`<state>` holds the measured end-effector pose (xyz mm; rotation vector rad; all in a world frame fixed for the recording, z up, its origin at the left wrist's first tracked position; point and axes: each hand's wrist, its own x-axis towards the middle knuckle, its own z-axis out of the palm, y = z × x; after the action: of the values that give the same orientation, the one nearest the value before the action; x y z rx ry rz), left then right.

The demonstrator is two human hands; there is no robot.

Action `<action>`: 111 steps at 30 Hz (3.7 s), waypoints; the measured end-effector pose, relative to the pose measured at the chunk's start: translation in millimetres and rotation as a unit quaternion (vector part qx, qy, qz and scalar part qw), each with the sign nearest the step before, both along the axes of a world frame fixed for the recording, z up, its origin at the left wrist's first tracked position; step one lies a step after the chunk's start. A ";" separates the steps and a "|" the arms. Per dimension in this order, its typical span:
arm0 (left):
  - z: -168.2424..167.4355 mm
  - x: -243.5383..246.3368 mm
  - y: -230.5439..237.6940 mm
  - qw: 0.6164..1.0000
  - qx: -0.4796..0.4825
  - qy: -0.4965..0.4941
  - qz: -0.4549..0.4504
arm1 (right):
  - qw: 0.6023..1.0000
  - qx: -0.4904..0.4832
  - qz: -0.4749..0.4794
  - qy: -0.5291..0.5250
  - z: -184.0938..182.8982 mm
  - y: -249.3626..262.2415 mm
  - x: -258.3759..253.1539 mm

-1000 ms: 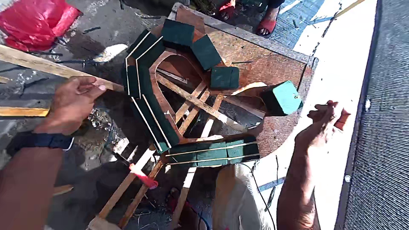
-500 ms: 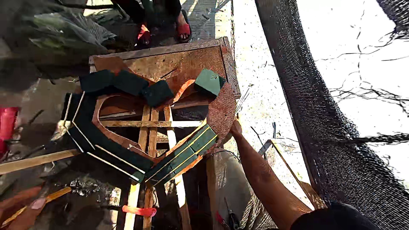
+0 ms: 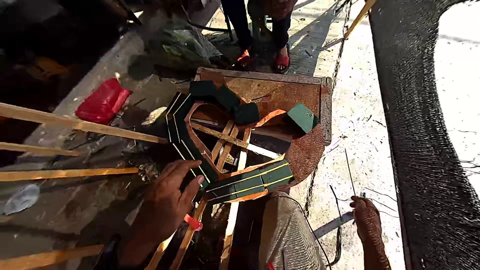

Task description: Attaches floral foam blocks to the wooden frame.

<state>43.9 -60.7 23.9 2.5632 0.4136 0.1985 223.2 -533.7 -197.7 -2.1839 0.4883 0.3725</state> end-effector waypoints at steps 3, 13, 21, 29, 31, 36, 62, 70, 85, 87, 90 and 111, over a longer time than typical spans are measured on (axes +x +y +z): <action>5.0 19.8 -63.9 0.988 0.076 -0.044 -0.125 | 0.976 -0.048 0.069 -0.202 36.0 11.4 -0.7; -6.8 65.3 -80.4 0.963 0.195 -0.051 -0.178 | 0.802 0.106 0.395 -0.436 109.7 164.6 9.4; -57.6 57.5 -19.3 0.992 0.097 0.049 -0.057 | 0.763 0.078 0.522 -0.374 94.5 251.5 27.4; -87.8 74.4 -20.2 0.996 0.023 0.061 -0.069 | 0.757 0.060 0.545 -0.355 78.6 280.3 29.7; -95.2 79.4 -21.4 0.995 0.036 0.057 -0.072 | 0.769 0.069 0.540 -0.335 75.0 284.4 31.0; -103.7 93.8 -24.8 0.989 0.048 0.117 -0.082 | 0.799 0.081 0.542 -0.249 67.0 287.0 38.2; -101.6 219.3 75.1 0.943 0.223 -0.192 0.156 | 0.840 0.069 0.503 -0.189 64.0 385.8 193.2; -169.2 278.7 67.0 0.791 -0.431 -0.036 0.433 | 0.810 0.011 0.531 -0.250 32.7 421.0 202.6; -208.0 307.9 87.7 0.748 -0.470 -0.101 0.458 | 0.776 0.092 0.624 -0.006 43.7 407.9 274.0; -208.2 308.3 86.8 0.750 -0.465 -0.099 0.461 | 0.770 0.102 0.629 0.023 52.1 411.9 272.2; -204.6 306.4 86.2 0.753 -0.462 -0.099 0.458 | 0.744 0.023 0.668 -0.002 51.3 420.9 276.6; -203.5 314.4 80.1 0.740 -0.492 -0.097 0.448 | 0.787 0.048 0.595 0.154 34.7 425.6 292.5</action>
<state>358.3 19.4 -179.6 1.1275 1.2495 0.4332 515.7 -108.1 -163.0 -2.0610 -0.8338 1.3910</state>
